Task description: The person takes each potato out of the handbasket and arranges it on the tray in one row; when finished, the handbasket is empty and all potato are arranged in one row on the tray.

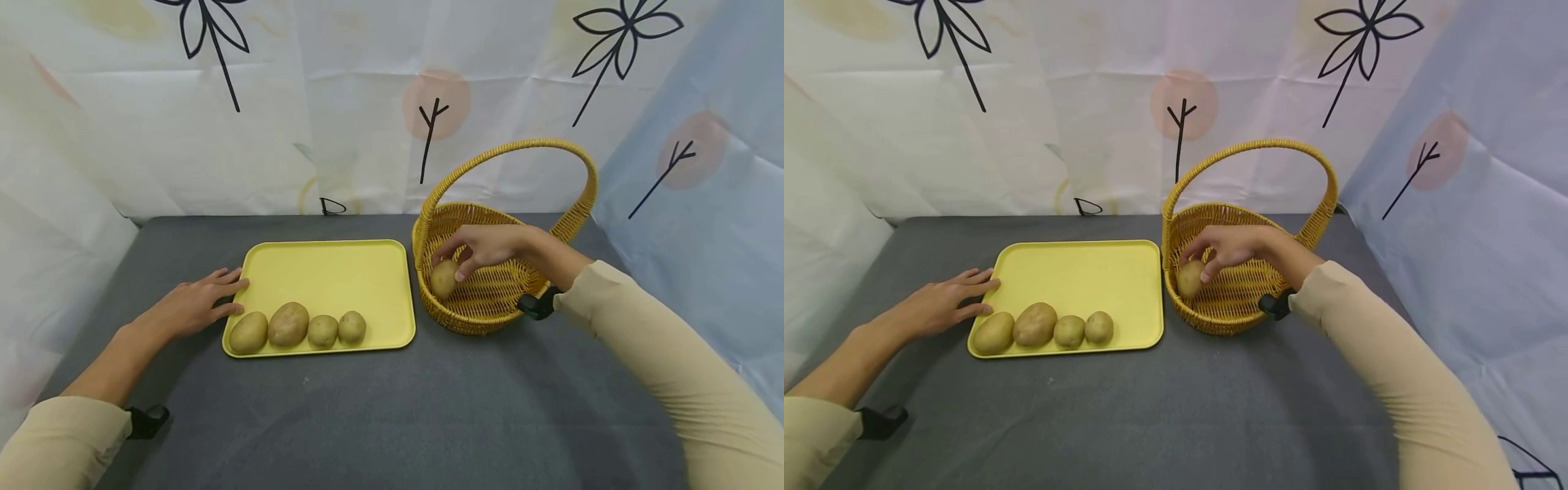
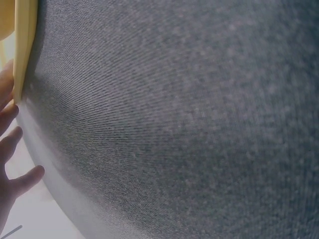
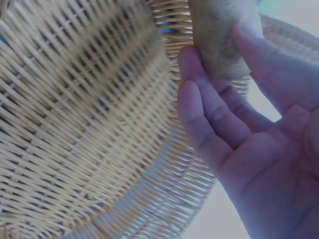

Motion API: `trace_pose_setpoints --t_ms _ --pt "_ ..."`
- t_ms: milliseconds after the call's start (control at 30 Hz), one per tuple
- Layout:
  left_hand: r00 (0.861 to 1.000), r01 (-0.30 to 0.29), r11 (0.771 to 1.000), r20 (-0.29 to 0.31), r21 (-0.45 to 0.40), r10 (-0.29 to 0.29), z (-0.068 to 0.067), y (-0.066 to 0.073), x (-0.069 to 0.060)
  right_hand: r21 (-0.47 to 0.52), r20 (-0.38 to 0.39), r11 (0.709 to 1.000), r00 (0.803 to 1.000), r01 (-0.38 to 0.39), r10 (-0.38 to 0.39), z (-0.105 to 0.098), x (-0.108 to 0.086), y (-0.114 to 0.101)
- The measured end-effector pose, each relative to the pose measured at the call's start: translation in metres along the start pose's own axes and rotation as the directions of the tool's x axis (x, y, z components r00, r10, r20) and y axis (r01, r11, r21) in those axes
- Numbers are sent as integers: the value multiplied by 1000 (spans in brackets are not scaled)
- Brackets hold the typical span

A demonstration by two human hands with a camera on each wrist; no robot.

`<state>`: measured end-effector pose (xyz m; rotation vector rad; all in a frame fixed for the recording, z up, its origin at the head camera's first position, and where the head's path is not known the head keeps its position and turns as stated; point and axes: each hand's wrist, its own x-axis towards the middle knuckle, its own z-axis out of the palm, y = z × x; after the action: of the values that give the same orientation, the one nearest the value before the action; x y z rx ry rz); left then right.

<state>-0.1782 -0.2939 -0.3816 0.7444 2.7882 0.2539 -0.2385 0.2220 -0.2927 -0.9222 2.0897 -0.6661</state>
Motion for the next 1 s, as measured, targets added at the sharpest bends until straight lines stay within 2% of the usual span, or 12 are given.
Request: trace_pose_setpoints --t_ms 100,267,467,600,800,1000 --pt "1000 1 1000 0 -2 -1 0 0 0 42 -16 999 1000 12 -11 -1 -12 -10" --pt "1000 6 1000 0 -3 -6 0 0 0 58 -28 997 999 43 -42 0 -26 -21" --pt "1000 8 1000 3 -2 -8 0 0 0 81 -55 988 991 129 -125 12 -30 -34" --pt "1000 12 1000 4 -2 -12 1 0 0 104 -70 976 980 193 -187 27 -23 -43" --pt "1000 7 1000 2 -7 -7 0 0 1 77 -79 969 970 234 -228 49 -6 -53" --pt "1000 6 1000 3 -8 -6 -1 1 1 57 -24 963 964 265 -264 60 18 -61"
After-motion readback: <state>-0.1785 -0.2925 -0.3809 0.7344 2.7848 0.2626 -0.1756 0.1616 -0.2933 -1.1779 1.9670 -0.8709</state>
